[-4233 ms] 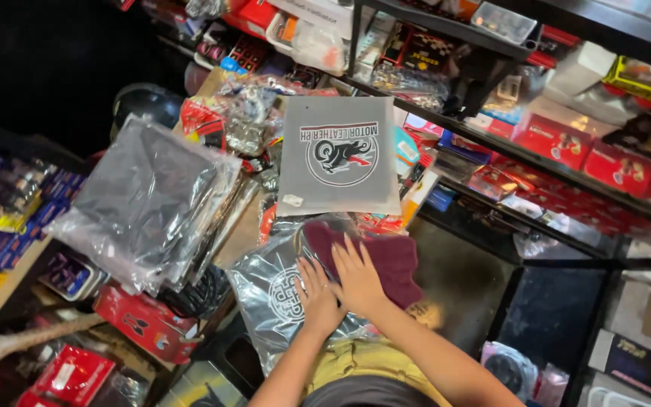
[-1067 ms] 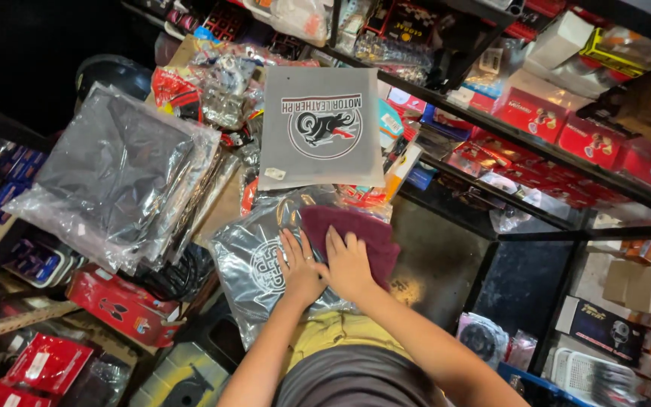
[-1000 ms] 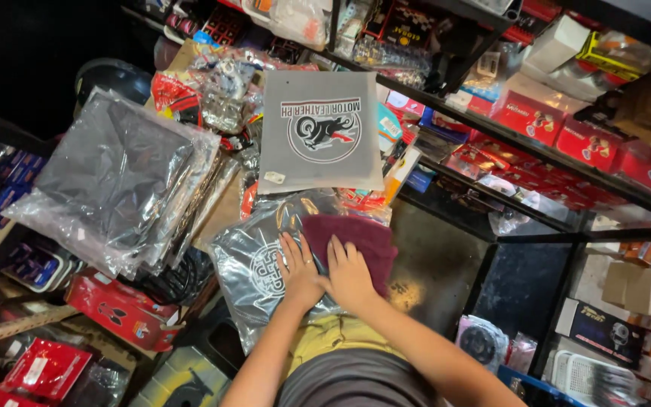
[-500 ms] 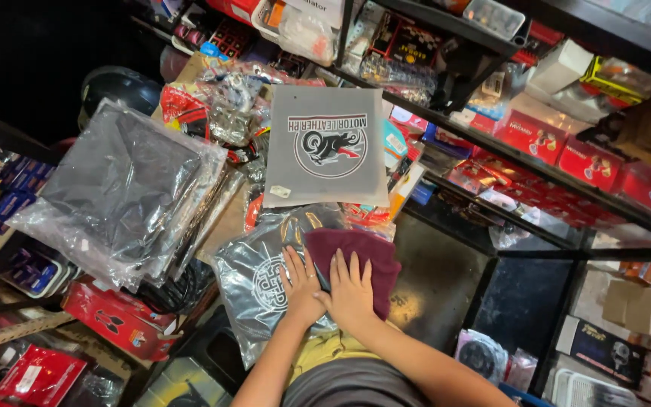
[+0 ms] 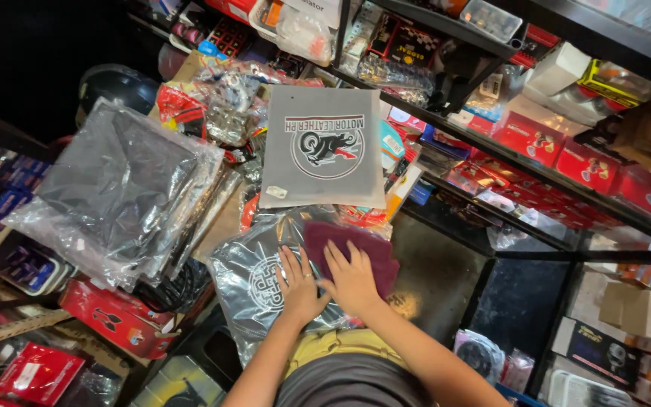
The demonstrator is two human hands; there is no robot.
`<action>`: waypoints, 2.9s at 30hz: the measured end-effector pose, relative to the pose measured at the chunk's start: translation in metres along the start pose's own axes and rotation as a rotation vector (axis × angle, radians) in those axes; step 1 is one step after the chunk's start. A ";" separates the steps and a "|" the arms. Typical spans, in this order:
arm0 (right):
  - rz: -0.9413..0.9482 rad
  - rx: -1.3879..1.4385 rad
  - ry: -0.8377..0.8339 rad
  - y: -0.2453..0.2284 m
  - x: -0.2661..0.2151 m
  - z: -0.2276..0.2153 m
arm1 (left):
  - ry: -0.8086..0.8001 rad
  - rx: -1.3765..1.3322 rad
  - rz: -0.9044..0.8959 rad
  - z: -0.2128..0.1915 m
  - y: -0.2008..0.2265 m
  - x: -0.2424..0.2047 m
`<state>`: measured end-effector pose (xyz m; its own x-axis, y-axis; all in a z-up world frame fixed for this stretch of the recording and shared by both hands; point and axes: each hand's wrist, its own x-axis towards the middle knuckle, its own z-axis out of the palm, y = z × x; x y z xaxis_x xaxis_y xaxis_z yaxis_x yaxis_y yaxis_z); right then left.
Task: The person wipes the surface of several packaged items on a cluttered table using a purple cloth. They handle multiple plastic-wrapped packages, including a black item with a circular logo, and wipe them individually.
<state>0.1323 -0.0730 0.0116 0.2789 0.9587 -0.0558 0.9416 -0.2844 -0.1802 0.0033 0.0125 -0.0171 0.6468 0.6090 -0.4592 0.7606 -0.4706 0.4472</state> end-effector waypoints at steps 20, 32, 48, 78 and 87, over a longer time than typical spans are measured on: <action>-0.348 0.270 0.093 0.015 -0.002 -0.003 | -0.075 0.027 -0.007 -0.003 0.002 -0.003; -0.399 0.254 -0.052 0.012 0.019 0.000 | 0.019 0.047 0.012 0.017 -0.007 0.001; -0.465 0.125 0.084 0.025 0.064 0.038 | 0.051 -0.102 0.018 0.003 -0.001 -0.004; -0.279 0.189 -0.197 0.031 -0.061 -0.001 | 0.085 -0.056 0.032 0.008 -0.005 0.000; -0.340 0.091 0.023 0.015 0.086 0.043 | -0.009 -0.052 0.016 -0.004 0.002 -0.005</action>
<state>0.1625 0.0046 -0.0380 -0.0428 0.9981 0.0443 0.9609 0.0533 -0.2718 0.0011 0.0112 -0.0111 0.6597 0.5957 -0.4582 0.7461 -0.4465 0.4939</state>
